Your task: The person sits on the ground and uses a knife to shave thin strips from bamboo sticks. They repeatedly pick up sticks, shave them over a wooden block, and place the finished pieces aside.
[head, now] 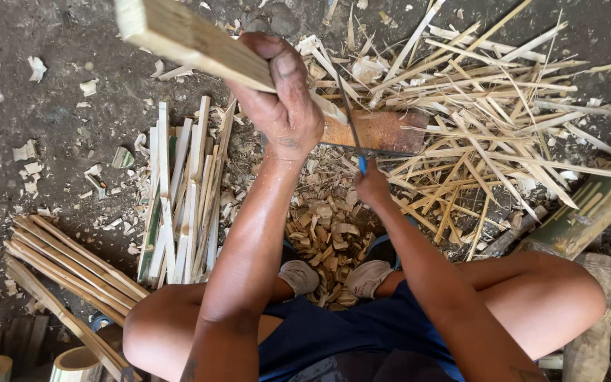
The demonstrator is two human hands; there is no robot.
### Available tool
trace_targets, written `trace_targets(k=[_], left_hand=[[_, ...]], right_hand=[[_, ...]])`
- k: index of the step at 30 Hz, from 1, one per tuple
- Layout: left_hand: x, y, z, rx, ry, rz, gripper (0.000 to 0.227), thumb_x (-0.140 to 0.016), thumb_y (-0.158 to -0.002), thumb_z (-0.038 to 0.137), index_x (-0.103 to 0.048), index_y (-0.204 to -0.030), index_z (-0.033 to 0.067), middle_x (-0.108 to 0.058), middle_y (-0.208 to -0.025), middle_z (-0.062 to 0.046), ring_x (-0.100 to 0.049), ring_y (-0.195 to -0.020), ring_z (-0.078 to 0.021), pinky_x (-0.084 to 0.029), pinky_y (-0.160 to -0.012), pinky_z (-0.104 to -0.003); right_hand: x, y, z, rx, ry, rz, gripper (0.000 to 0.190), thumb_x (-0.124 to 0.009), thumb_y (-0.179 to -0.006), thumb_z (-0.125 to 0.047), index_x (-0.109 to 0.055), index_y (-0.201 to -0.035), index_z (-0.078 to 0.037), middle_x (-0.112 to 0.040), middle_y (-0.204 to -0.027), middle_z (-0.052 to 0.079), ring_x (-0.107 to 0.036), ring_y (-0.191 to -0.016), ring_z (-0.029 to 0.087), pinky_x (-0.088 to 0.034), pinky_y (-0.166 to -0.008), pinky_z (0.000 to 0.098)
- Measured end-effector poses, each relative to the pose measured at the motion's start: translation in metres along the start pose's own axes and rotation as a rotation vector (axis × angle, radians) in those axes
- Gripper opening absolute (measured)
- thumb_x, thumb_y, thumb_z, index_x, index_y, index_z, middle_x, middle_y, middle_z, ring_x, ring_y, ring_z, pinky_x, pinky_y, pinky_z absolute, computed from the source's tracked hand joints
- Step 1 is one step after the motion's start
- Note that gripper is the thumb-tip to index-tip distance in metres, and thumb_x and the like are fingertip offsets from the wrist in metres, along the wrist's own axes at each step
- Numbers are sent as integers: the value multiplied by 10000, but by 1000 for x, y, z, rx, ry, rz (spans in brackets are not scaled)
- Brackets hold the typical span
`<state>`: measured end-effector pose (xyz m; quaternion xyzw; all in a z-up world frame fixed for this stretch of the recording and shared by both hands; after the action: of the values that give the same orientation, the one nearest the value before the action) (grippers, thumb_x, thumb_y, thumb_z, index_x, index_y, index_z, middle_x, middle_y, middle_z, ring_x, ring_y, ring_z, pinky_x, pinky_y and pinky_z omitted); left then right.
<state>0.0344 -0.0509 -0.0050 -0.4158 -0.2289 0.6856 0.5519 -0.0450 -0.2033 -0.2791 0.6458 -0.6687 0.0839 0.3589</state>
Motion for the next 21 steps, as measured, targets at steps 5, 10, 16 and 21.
trace_targets(k=[5,10,16,21], left_hand=[[-3,4,-14,-192,-393,98,422,-431,-1143,439,-384,-1367,84,-483,-1164,-58,-524,-867,-148,-511,-813,-317],[0,18,-34,-17,-409,145,462,-424,-1156,489,-403,-1339,66,-482,-1001,-13,-463,-800,-86,-424,-742,-246],[22,4,-57,44,-328,199,422,-470,-1145,431,-400,-1311,49,-451,-973,-25,-423,-730,-78,-383,-666,-235],[53,-11,-64,20,-350,252,324,-431,-1167,368,-429,-1299,72,-468,-895,-5,-435,-641,-84,-394,-569,-229]], right_hand=[[7,9,-14,25,0,-56,313,-530,-1067,-205,-460,-1259,32,-621,-657,152,-617,-457,284,-440,-379,432],[12,37,-50,324,-76,162,353,-557,-1022,-151,-427,-1283,48,-618,-639,112,-628,-434,233,-471,-340,381],[15,33,-64,337,22,100,317,-527,-1041,-120,-440,-1288,59,-602,-628,115,-588,-388,217,-425,-278,346],[-6,23,-50,385,71,128,288,-549,-1046,-150,-489,-1257,37,-599,-648,80,-576,-406,198,-441,-291,360]])
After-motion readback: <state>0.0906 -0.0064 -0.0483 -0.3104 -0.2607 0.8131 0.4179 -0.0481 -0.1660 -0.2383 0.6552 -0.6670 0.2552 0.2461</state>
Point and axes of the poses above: each hand's wrist, its own y-axis away from the middle knuckle, its own x-axis out of the back of the hand, z = x × y, the point moved 1 cm from there along -y, towards the middle knuckle
